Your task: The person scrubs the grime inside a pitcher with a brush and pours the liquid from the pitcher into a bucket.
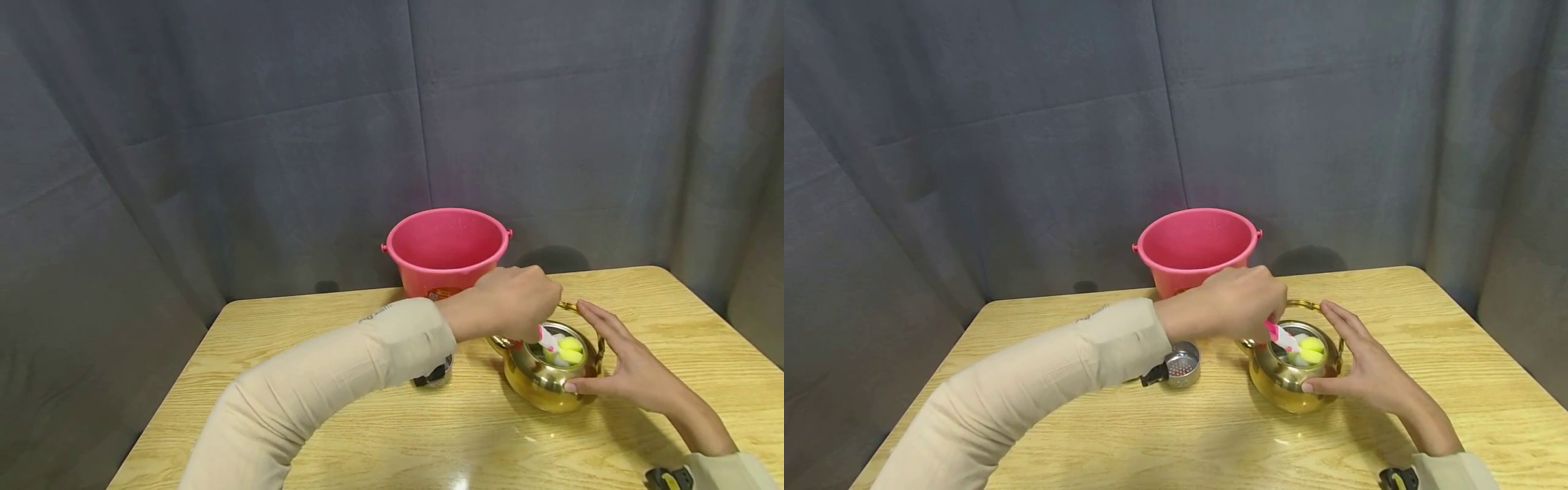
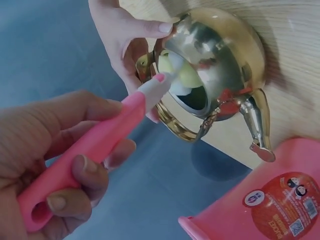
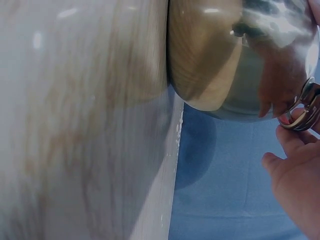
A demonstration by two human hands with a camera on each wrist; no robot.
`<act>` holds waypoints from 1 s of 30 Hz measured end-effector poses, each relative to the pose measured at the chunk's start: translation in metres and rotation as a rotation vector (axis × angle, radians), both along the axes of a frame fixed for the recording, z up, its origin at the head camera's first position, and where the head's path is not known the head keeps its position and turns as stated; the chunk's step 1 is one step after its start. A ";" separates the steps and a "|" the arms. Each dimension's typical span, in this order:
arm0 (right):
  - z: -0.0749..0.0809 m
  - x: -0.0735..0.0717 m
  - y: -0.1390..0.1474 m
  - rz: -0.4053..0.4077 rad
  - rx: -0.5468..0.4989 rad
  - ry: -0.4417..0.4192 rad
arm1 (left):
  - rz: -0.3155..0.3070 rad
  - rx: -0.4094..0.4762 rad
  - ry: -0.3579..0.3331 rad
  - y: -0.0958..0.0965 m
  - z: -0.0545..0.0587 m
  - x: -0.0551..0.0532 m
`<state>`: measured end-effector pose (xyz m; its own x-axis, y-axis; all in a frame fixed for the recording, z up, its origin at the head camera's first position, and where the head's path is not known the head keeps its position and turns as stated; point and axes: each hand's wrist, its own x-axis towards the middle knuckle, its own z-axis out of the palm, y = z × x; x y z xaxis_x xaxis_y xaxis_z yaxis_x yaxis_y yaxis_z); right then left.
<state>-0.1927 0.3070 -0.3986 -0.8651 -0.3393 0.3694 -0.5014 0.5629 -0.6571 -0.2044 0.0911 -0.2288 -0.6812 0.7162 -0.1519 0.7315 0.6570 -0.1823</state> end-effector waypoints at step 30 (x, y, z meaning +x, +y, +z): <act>-0.004 0.005 0.004 -0.010 0.012 -0.002 | -0.133 -0.016 -0.174 -0.008 0.006 -0.037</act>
<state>-0.1881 0.3112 -0.4023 -0.8691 -0.3352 0.3637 -0.4945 0.5754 -0.6515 -0.2412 0.0836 -0.2233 -0.5435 0.7946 -0.2707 0.8328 0.5508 -0.0553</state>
